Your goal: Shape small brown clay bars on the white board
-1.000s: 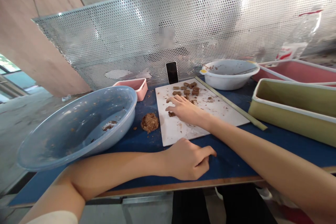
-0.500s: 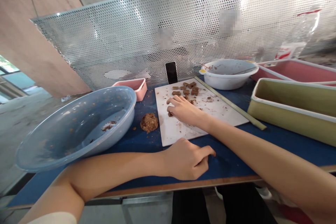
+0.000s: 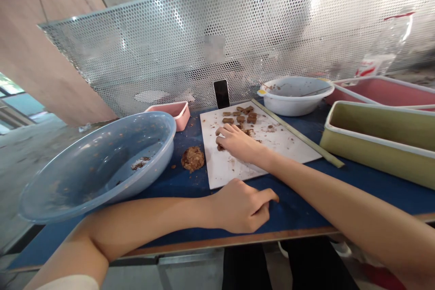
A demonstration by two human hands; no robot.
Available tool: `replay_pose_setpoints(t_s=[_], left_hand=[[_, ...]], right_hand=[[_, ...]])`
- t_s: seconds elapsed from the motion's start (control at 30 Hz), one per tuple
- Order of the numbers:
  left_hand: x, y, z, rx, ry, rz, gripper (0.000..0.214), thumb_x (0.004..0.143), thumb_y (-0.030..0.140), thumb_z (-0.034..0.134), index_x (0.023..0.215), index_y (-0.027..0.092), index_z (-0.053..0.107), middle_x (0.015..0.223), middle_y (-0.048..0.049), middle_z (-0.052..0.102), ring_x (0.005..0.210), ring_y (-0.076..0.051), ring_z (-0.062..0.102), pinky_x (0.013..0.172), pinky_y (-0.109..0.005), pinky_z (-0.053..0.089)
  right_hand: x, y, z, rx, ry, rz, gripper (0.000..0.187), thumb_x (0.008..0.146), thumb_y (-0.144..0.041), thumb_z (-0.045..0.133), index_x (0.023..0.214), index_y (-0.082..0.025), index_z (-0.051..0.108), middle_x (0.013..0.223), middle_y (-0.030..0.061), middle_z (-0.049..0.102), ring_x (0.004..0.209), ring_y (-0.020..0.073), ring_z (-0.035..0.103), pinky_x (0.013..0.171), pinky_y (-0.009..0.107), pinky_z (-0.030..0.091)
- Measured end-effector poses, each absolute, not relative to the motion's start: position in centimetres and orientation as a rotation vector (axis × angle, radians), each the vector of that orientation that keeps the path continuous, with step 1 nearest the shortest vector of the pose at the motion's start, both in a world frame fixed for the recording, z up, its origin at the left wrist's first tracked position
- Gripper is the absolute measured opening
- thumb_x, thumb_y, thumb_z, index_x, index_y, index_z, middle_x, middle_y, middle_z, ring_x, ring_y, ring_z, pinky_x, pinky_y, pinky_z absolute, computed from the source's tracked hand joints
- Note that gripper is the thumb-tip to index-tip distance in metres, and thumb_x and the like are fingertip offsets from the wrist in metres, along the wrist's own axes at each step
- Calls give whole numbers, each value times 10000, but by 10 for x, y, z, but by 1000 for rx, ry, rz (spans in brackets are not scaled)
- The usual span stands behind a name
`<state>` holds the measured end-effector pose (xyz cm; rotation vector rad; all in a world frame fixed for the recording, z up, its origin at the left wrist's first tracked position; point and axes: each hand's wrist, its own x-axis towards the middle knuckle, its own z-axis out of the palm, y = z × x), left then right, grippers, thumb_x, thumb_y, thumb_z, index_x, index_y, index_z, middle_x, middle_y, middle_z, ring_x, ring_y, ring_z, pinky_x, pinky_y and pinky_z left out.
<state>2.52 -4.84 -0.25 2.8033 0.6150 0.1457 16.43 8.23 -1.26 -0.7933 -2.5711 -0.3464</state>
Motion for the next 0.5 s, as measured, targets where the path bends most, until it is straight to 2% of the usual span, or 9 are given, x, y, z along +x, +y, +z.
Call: replay_pose_setpoints(t_s=[0.2,0.3,0.5], left_hand=[[25,-48,-4,2790,614,149,317,1058,324,539,1326,215,669,901,-38,829,799,-251,804,693,-326,541],[25,-48,-4,2785,611,153,318,1056,322,546,1327,213,672,897,-39,830,795,-246,803,704,-324,550],[25,-49,-5,2785,627,169,319,1057,319,554,1330,217,685,870,-35,821,772,-240,795,705,-320,559]], right_hand=[[162,85,-16,-847,-2522,-350,125,1079,-171,595,1055,-174,718,1304,164,665,1183,316,549,1002,467,498],[161,83,-14,-891,-2515,-373,159,1104,-250,581,1068,-165,711,1263,173,675,1162,327,559,995,483,504],[162,76,3,-989,-2386,-322,211,1077,-227,528,996,-171,714,1176,170,668,1110,326,600,1014,518,534]])
